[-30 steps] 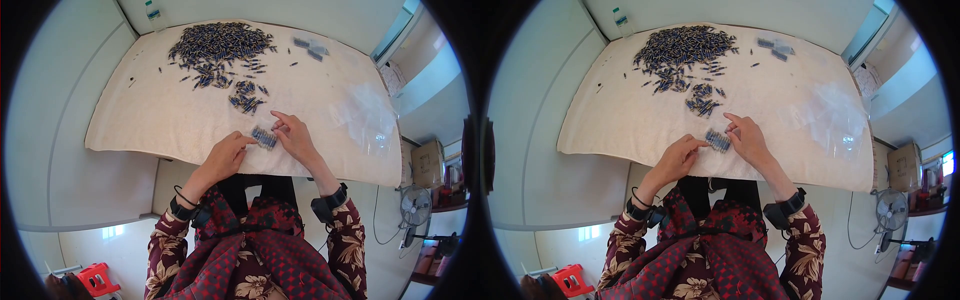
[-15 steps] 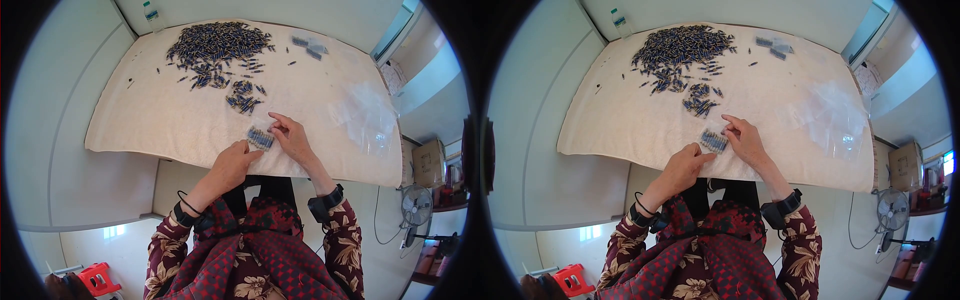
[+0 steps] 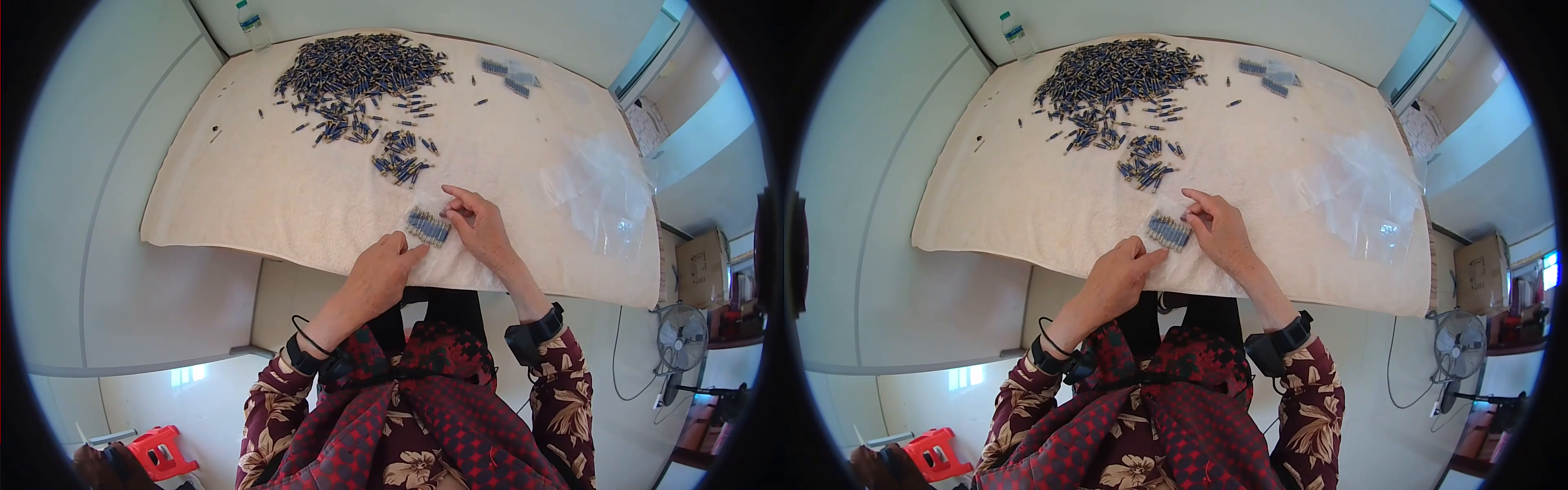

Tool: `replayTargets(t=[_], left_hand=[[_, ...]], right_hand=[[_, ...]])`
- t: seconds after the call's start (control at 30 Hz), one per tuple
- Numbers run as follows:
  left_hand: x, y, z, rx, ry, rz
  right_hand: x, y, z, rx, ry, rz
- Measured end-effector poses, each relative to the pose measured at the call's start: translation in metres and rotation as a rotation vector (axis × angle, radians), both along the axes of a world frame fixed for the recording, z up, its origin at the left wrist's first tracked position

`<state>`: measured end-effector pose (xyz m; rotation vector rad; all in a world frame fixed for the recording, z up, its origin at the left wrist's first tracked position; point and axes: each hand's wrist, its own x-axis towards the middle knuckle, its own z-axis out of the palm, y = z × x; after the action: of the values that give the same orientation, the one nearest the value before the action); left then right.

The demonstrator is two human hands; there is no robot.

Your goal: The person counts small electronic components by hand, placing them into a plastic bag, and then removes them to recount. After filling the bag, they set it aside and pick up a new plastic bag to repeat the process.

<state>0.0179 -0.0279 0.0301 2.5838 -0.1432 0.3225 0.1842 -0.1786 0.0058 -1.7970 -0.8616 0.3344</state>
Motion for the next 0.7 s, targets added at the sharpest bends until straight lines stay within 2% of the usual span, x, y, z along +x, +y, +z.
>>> replayTargets(t=[0.7], left_hand=[[-0.0009,-0.0016,-0.0026,0.042,-0.007,0.013]], right_hand=[[-0.0006,0.0011,-0.0025,0.013,0.019,-0.016]])
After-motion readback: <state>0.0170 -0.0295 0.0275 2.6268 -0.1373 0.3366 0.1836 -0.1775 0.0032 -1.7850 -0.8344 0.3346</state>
